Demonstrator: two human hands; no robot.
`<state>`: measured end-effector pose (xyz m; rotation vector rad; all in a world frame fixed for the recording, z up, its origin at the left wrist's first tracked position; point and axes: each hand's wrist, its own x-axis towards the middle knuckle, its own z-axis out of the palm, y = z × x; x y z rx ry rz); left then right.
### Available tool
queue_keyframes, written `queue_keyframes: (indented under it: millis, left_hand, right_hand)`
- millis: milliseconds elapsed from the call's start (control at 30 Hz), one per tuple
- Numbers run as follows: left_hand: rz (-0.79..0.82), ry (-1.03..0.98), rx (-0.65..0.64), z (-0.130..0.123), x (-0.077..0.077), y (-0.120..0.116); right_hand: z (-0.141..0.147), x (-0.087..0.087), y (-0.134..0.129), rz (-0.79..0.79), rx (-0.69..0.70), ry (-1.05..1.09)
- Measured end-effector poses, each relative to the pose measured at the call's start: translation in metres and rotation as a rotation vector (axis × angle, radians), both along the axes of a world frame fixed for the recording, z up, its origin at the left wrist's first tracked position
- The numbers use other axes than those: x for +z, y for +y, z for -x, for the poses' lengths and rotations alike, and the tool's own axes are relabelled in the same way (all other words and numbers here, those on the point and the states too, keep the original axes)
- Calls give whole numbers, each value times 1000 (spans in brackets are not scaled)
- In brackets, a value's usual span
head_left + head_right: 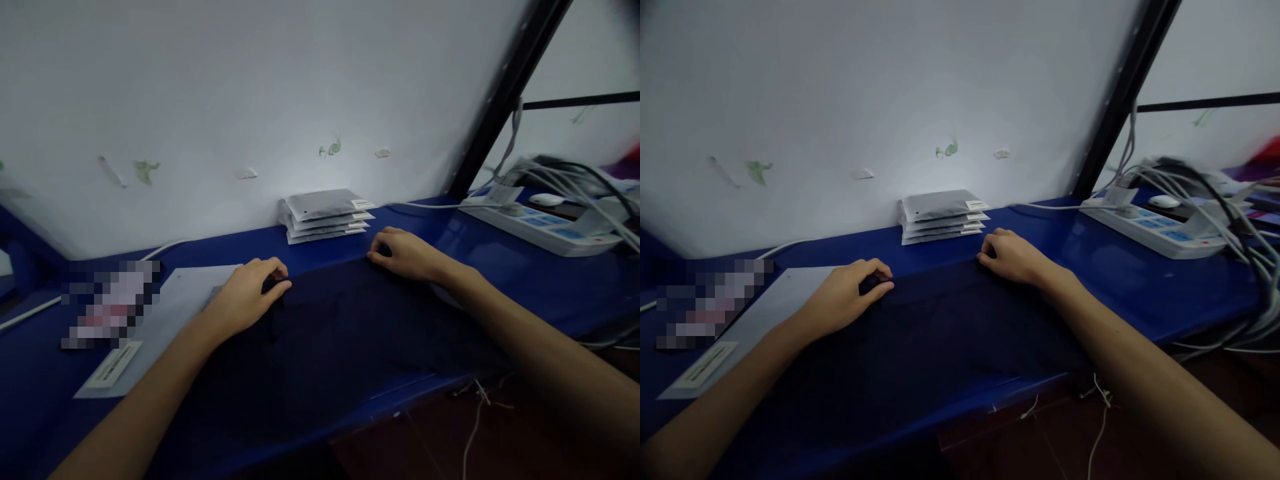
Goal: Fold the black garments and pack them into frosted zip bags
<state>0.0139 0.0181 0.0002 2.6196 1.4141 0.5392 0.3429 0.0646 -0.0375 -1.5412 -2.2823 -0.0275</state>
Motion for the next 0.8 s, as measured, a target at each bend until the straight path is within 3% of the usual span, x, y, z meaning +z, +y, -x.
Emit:
queue_keyframes:
  millis: [167,367,533,800]
  left_hand:
    - [-7,121,37,-5,-3,-2]
    - [-172,290,168,-8,-3,1]
    - [-200,217,199,-7,-3,7]
    - [-90,48,88,-3,-13,7]
  right_hand:
    - [1,3,-2,-11,7,33]
    - [8,4,-5,-66,-78,143]
    - [9,-1,-1,-103,-110,169]
    - [0,-10,4,-114,-57,93]
